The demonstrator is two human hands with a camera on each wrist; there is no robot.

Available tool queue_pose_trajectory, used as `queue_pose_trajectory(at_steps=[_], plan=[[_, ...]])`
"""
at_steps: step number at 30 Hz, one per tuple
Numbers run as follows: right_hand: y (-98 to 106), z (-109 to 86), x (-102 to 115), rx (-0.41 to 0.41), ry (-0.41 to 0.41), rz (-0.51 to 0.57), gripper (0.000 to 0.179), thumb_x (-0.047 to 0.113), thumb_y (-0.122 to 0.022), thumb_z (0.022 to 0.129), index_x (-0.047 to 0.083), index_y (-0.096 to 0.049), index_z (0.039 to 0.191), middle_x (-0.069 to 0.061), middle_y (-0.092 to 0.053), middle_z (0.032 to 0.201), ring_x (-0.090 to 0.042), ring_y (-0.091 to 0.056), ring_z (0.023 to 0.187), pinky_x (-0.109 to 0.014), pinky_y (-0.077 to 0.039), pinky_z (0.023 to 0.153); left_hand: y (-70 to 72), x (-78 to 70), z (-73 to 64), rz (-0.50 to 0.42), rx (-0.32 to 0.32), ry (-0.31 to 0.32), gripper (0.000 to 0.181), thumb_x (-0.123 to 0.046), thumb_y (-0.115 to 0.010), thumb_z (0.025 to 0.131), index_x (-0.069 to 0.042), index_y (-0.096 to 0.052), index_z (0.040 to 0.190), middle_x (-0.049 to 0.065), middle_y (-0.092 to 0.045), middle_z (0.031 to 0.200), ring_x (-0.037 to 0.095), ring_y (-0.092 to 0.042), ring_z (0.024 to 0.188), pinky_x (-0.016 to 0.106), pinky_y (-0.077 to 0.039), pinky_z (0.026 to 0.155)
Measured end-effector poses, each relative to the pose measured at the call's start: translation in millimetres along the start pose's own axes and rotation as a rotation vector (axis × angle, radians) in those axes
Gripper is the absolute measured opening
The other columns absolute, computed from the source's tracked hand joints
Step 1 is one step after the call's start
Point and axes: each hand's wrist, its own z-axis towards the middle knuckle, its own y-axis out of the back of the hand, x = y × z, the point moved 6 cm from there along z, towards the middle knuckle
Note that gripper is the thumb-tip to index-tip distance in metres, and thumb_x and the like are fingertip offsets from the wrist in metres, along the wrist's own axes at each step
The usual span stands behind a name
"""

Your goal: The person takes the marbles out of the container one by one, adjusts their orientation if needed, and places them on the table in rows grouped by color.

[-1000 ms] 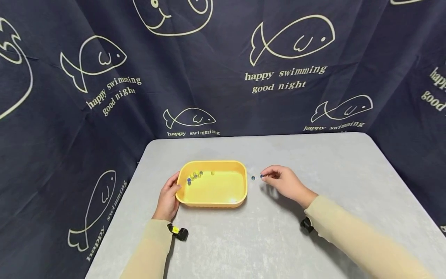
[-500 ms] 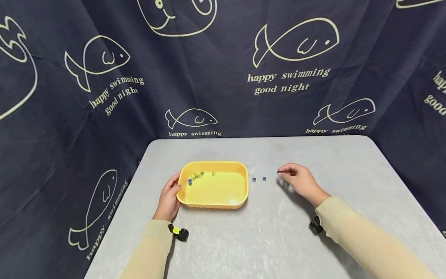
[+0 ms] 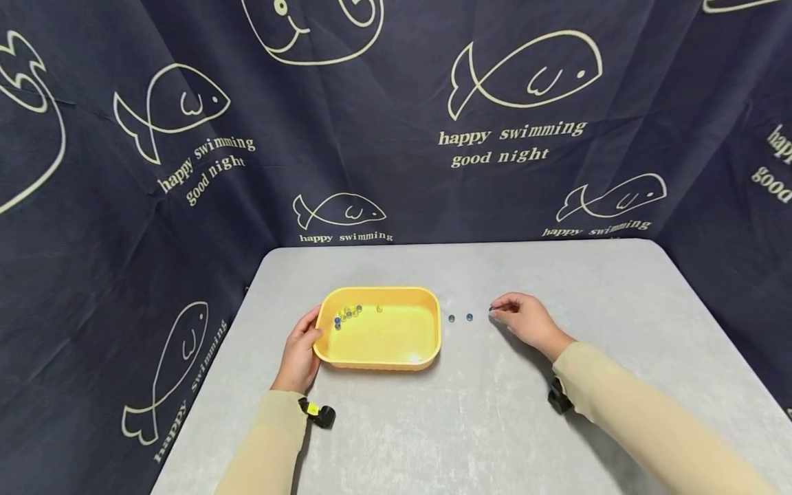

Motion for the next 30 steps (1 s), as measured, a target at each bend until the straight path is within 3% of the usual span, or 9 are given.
queue_pose_trajectory(at_steps=[14,30], plan=[[-1.9,2.4,-3.2,-0.018,0.045,-0.104,0.013,0.011,-0.073,0.095,0.003,-0.074,0.106,-0.007,-0.072,0.097,-0.022,-0.064,0.088,-0.039,-0.052,0.08,-0.8,-0.5,-1.2,0.015,0.008,-0.007,0.056,0.008,-0.043,0.099,-0.002,-0.043,0.154,0.011,-0.037,0.162,0.021,-0.034,0.149,0.029,-0.04,0.113],[-5.2,4.4,-6.9,0.006,0.04,-0.137,0.014,0.011,-0.075,0.093,0.006,-0.077,0.106,-0.005,-0.072,0.096,-0.021,-0.064,0.087,-0.041,-0.052,0.08,-0.2,-1.2,-2.5,0.011,0.004,0.006,0.056,0.008,-0.043,0.099,-0.002,-0.043,0.154,0.01,-0.037,0.162,0.019,-0.035,0.148,0.031,-0.038,0.115]])
